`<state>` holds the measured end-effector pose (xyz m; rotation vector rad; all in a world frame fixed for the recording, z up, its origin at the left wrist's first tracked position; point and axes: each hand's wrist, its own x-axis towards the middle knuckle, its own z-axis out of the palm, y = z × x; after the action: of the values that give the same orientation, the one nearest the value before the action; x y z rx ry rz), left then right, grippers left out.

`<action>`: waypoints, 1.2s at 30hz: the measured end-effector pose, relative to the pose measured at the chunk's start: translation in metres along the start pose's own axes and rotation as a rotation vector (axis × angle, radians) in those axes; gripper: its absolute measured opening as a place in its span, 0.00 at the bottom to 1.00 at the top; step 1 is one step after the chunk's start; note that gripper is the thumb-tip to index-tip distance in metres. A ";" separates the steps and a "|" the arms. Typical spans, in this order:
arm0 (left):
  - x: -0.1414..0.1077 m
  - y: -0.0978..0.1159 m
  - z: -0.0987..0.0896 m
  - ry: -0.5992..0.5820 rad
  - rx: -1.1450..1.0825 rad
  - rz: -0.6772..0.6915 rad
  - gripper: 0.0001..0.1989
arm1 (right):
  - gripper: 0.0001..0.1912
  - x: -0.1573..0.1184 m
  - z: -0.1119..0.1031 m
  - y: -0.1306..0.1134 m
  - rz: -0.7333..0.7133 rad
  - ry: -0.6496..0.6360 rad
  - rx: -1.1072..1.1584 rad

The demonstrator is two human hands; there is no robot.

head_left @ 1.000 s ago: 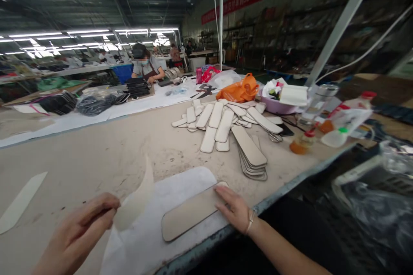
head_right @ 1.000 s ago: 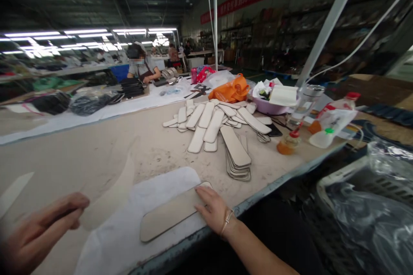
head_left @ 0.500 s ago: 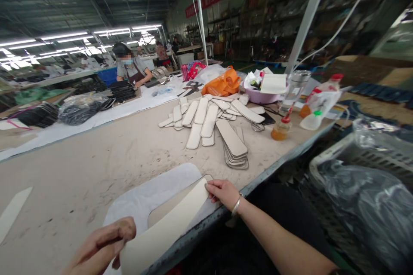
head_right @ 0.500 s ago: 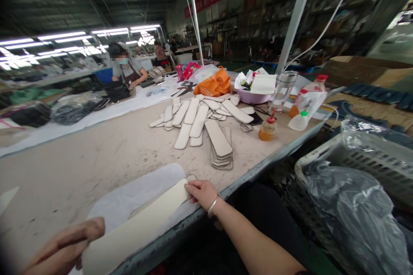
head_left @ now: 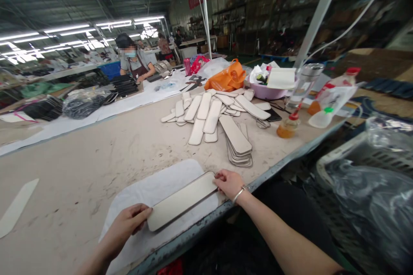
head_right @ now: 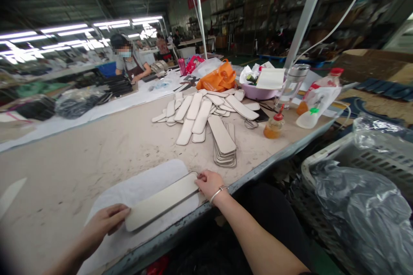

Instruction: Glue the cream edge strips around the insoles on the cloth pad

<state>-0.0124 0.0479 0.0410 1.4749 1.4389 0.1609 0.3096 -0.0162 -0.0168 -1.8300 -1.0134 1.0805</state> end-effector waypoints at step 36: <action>0.016 -0.007 0.012 0.226 0.425 0.091 0.09 | 0.10 0.010 -0.005 -0.011 -0.068 0.005 -0.541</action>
<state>-0.0042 0.0527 0.0219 1.9181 1.6578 0.0815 0.3150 -0.0039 -0.0083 -2.1930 -1.4569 0.8059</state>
